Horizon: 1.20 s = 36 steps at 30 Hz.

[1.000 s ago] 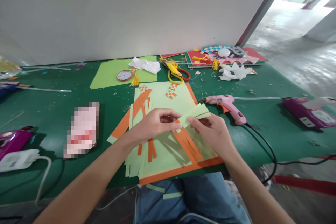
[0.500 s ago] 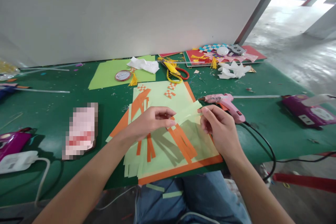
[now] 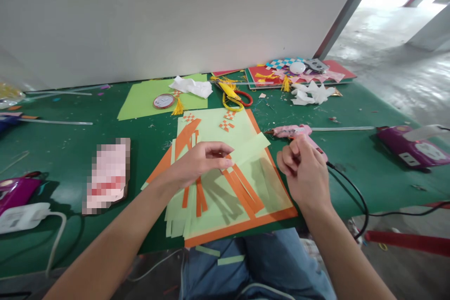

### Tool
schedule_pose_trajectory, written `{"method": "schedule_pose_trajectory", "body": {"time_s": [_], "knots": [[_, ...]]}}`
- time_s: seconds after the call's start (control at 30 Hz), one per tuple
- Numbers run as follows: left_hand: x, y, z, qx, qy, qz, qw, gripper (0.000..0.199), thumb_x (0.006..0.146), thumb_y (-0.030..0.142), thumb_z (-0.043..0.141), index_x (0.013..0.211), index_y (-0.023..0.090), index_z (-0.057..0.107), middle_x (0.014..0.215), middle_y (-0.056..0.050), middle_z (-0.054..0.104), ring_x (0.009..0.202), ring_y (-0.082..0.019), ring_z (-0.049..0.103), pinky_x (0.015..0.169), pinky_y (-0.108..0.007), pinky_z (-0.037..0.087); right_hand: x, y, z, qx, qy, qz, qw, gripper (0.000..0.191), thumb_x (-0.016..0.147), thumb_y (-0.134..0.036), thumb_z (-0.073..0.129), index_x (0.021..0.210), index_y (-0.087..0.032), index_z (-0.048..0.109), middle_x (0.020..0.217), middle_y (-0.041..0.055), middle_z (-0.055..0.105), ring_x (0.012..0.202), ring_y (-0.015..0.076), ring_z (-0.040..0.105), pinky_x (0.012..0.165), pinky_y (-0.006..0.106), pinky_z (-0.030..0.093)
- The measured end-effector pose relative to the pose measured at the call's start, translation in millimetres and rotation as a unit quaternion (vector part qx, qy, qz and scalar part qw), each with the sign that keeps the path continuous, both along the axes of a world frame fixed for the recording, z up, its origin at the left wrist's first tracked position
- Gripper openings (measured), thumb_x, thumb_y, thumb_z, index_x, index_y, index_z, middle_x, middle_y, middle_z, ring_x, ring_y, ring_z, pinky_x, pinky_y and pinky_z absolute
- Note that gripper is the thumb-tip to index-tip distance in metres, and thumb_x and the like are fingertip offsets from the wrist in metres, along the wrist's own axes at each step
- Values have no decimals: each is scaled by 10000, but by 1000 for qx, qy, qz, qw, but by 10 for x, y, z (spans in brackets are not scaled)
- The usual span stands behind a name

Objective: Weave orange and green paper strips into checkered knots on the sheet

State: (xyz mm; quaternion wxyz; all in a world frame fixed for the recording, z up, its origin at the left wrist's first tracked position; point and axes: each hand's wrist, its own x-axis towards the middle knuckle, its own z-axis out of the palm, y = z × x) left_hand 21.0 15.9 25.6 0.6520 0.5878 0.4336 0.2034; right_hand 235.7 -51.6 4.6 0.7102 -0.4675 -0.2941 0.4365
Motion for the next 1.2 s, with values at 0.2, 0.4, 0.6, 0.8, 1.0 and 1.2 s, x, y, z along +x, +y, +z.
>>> {"method": "schedule_pose_trajectory", "body": {"time_s": [0.2,0.4,0.6,0.8,1.0,1.2], "knots": [[6,7,11,-2,-23,-4,1000,247,685,310,793,865,179,687,782,4,636,717,-107,600,663,-203,488,-30,-24,-34,-40,-164,53,984,142,858,-331,641,925,-218,589,565,-66,512,472,74,445,430,204,308],[18,-8,38,8,-42,-27,999,162,738,281,758,776,171,645,719,35,606,672,-79,566,643,-181,445,-86,-32,15,-71,-279,215,933,395,907,-462,509,684,-163,639,565,-15,532,531,89,460,503,234,345],[70,-73,47,-4,-13,-104,994,156,743,239,745,808,173,618,759,26,661,727,-111,607,688,-213,443,-102,-58,-2,-90,-301,282,906,326,797,-450,654,665,-154,622,588,-20,526,570,104,433,520,247,323],[87,-109,31,26,0,-125,992,114,840,289,651,814,183,619,747,20,678,760,-134,646,721,-232,450,-66,-57,-29,-135,-218,251,933,337,733,-476,725,703,-152,639,600,-19,546,552,95,430,497,235,308],[95,-119,61,89,20,-116,989,176,875,346,618,813,184,649,757,20,655,767,-126,649,703,-212,451,-70,-69,-6,-155,-189,237,940,354,706,-470,749,656,-155,598,561,-40,492,530,78,394,478,220,290],[103,-135,60,126,22,-87,988,219,870,355,633,748,174,620,708,34,604,694,-96,618,651,-190,438,-58,-61,-11,-134,-230,275,924,357,761,-496,696,690,-151,635,608,-18,525,582,98,415,522,241,322]]}}
